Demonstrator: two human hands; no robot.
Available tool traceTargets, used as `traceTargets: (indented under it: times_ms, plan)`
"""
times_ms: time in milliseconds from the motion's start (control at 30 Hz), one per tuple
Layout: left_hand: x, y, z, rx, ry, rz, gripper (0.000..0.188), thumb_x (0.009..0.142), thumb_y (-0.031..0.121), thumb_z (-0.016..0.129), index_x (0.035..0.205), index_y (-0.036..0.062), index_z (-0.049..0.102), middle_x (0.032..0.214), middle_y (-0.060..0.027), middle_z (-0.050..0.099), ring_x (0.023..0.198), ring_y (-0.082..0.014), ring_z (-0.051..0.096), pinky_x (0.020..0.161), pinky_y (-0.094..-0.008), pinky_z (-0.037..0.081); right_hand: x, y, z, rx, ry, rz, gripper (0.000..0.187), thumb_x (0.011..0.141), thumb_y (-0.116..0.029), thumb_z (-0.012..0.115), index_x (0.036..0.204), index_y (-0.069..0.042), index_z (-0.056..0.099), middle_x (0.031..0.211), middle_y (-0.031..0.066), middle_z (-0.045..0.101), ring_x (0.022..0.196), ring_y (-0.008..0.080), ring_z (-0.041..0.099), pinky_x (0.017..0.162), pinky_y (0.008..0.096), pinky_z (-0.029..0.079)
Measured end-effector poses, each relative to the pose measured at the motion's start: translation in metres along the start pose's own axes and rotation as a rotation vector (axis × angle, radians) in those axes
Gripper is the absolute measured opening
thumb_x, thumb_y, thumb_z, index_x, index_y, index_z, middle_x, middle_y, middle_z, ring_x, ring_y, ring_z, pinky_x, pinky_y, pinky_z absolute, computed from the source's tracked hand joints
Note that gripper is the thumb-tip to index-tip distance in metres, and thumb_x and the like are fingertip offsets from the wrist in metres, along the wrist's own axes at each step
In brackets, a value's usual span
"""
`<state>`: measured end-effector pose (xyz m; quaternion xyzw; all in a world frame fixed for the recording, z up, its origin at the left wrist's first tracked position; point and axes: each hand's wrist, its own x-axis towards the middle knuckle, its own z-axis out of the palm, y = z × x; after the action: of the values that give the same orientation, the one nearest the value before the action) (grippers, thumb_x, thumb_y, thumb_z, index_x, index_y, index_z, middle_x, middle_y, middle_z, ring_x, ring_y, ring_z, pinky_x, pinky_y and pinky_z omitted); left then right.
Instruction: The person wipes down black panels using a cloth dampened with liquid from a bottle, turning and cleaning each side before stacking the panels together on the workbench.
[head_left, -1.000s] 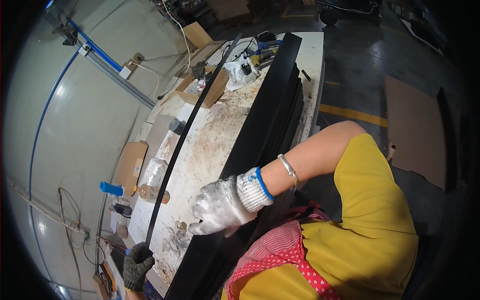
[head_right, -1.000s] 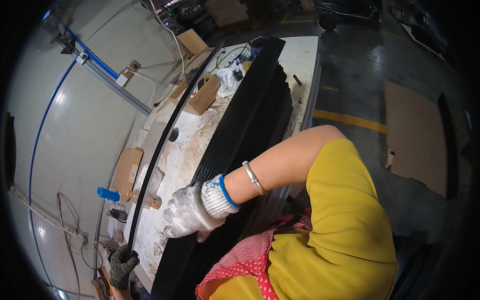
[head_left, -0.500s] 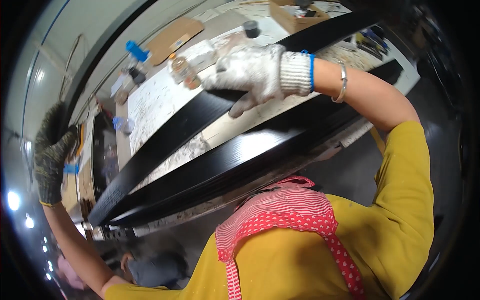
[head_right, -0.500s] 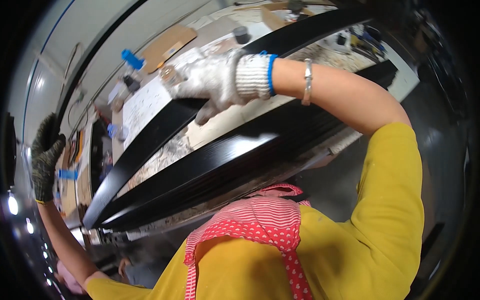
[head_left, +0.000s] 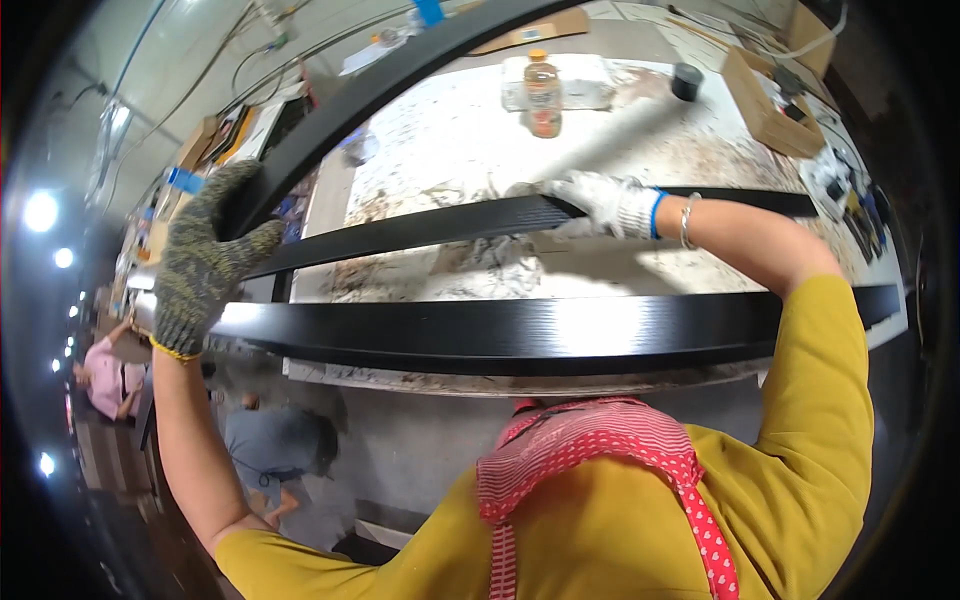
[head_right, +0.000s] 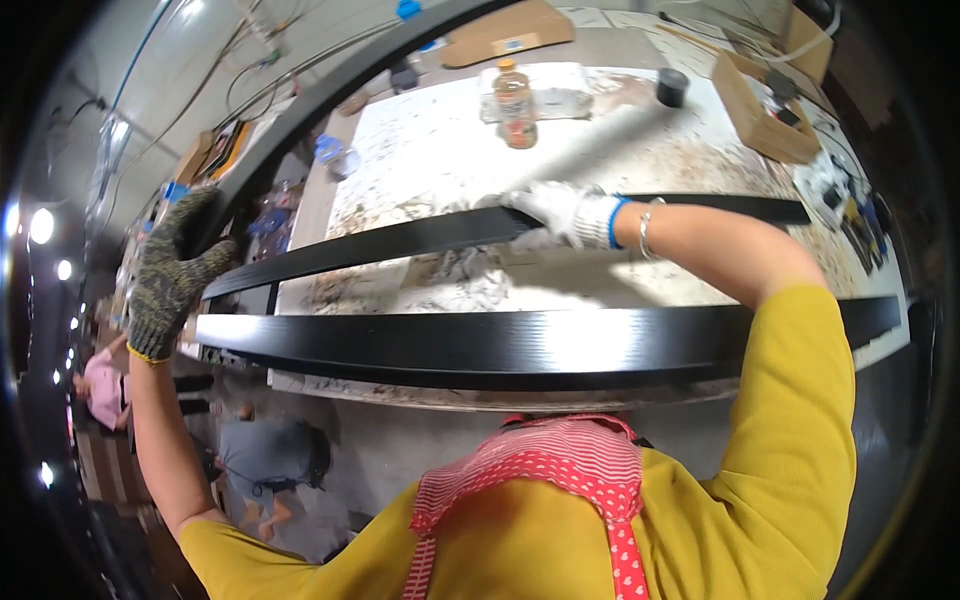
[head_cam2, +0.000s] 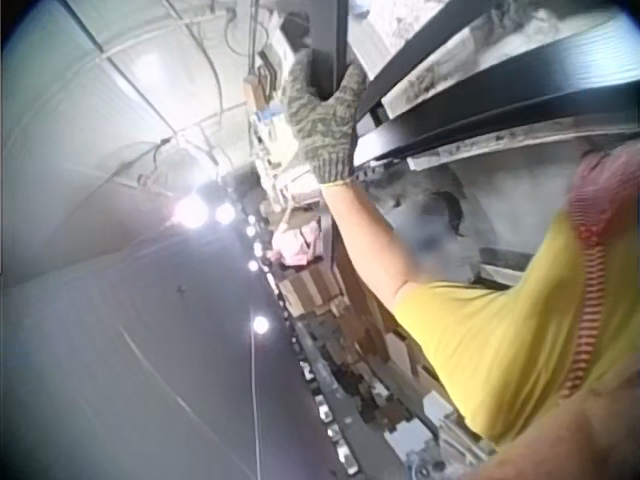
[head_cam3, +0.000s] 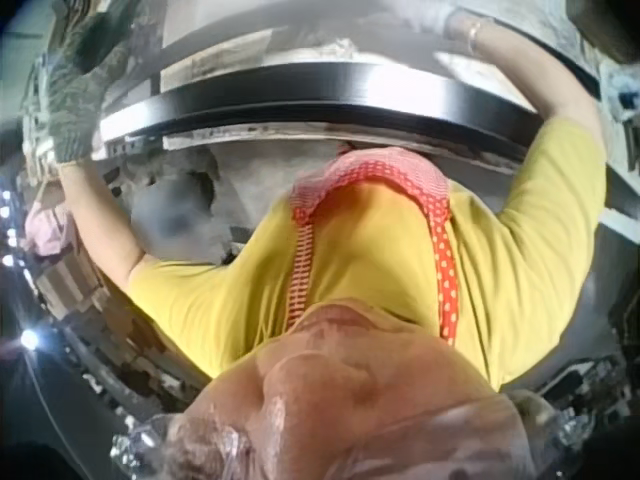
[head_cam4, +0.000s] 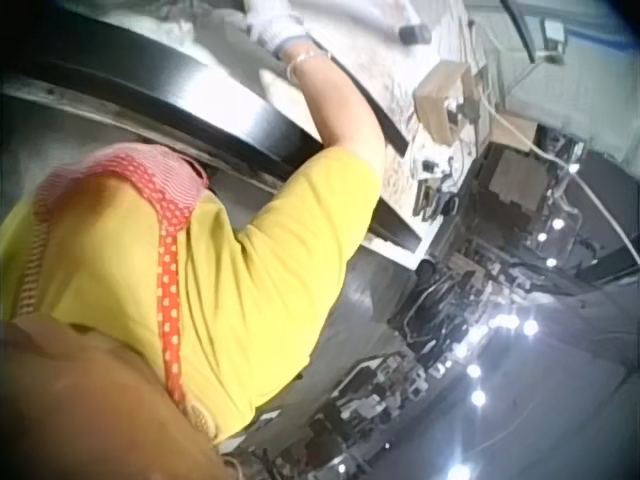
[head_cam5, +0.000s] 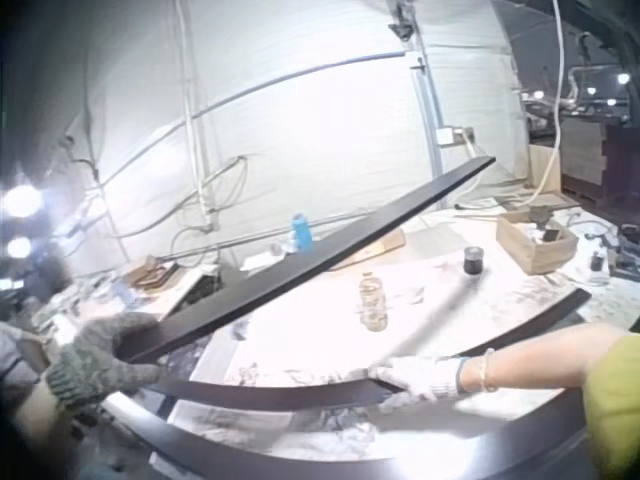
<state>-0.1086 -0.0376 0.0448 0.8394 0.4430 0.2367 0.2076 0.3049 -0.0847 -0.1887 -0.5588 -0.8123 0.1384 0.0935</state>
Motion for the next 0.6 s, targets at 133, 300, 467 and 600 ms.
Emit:
traceTargets:
  times_ms: [133,300,467,600]
  plan:
    - [-0.021,-0.027,-0.002,-0.069,-0.036,-0.183,0.062,0.080,0.022,0.083,0.133,0.0016,0.058,0.120,-0.0149,0.066,0.111,-0.0207,0.063,0.100,-0.0338,0.050,-0.002,-0.041,-0.009,0.177,-0.189,0.118,0.058,0.082,-0.045,0.074,0.118,-0.001,0.060,0.106,0.0243,0.063,0.101,0.0385,0.063,0.090,0.0436,0.051]
    - [-0.039,-0.085,-0.006,0.048,0.016,-0.052,0.065,0.075,0.019,0.084,0.132,0.0006,0.059,0.119,-0.0148,0.068,0.109,-0.0227,0.064,0.098,-0.0351,0.050,0.019,-0.029,0.021,-0.048,-0.398,0.104,0.063,0.084,-0.051,0.070,0.123,-0.002,0.060,0.113,0.0235,0.063,0.108,0.0389,0.062,0.094,0.0471,0.050]
    - [-0.054,-0.094,-0.006,-0.150,-0.013,-0.173,0.068,0.075,0.015,0.084,0.135,-0.0004,0.055,0.128,-0.0140,0.061,0.118,-0.0232,0.059,0.101,-0.0359,0.049,0.092,-0.033,0.032,0.092,-0.038,0.135,0.057,0.083,-0.048,0.070,0.123,-0.007,0.064,0.112,0.0214,0.068,0.108,0.0369,0.065,0.093,0.0455,0.051]
    - [-0.049,-0.093,0.001,-0.141,-0.096,-0.213,0.071,0.074,0.015,0.085,0.135,-0.0042,0.053,0.127,-0.0166,0.062,0.114,-0.0240,0.061,0.100,-0.0369,0.050,0.135,-0.009,0.106,-0.046,-0.070,0.130,0.050,0.084,-0.036,0.068,0.125,-0.007,0.064,0.118,0.0206,0.068,0.110,0.0333,0.066,0.093,0.0431,0.051]
